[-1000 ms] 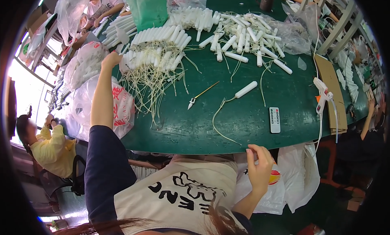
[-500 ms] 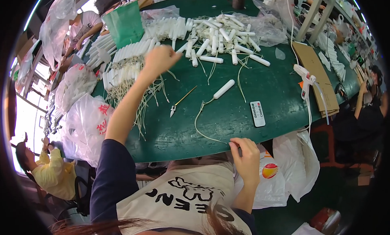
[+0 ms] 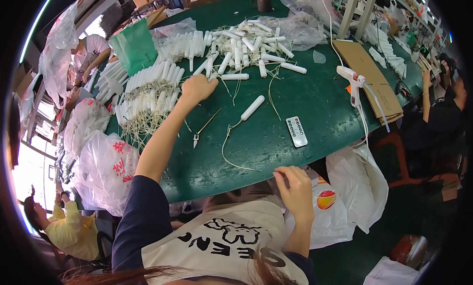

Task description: Assemble small electronic components by gluing wires and connectors into plastic tubes.

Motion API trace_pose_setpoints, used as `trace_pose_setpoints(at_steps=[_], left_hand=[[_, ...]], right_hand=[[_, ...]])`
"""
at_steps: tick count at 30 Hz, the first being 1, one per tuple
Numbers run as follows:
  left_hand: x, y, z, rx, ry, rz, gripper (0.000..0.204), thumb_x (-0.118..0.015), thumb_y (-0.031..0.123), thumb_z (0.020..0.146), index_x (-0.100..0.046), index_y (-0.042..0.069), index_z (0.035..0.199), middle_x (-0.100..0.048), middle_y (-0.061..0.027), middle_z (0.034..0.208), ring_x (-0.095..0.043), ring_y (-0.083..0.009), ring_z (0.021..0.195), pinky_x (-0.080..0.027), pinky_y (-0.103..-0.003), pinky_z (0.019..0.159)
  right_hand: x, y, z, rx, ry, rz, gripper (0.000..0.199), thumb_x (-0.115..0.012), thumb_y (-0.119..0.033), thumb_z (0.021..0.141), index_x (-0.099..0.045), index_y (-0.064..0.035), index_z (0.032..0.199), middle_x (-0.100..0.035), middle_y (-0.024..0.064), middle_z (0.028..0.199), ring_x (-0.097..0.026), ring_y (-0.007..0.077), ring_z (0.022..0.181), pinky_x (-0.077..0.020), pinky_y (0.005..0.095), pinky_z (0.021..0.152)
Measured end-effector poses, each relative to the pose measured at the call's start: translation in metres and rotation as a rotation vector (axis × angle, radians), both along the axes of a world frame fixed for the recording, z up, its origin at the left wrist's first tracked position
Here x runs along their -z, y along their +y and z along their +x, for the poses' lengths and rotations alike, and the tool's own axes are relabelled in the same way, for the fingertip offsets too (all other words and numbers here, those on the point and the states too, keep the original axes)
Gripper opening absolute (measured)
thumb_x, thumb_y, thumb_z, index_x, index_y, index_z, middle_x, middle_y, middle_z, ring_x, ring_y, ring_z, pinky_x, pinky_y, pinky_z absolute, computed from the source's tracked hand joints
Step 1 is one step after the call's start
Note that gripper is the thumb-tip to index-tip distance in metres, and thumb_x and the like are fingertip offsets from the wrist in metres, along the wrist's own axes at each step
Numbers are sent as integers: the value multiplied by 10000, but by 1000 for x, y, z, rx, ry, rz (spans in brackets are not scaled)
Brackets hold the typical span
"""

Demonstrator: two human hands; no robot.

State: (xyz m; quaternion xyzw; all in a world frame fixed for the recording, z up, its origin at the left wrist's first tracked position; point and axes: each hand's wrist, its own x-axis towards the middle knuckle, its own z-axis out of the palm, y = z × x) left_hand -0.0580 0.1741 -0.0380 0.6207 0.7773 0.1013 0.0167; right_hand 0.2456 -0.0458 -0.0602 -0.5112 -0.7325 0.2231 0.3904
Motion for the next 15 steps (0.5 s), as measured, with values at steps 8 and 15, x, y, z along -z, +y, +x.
trace_pose_setpoints(at_steps=[8,15], left_hand=[[-97,-47,-13,-25,12,556,422,-533,423,784,-695,39,720,-638,-169,658,-632,-349,655,-490,-411,607],[-89,-49,-22,22,-122,809,396,-555,391,818,-663,25,714,-615,-146,604,-603,-330,569,-458,-393,545]], right_hand=[[1,0,-3,-17,-8,17,83,-620,-58,819,-627,9,869,-627,107,784,-604,245,716,-451,319,635],[-4,-8,-4,-13,-13,-8,94,-616,-73,823,-629,8,870,-632,112,798,-604,258,730,-453,329,664]])
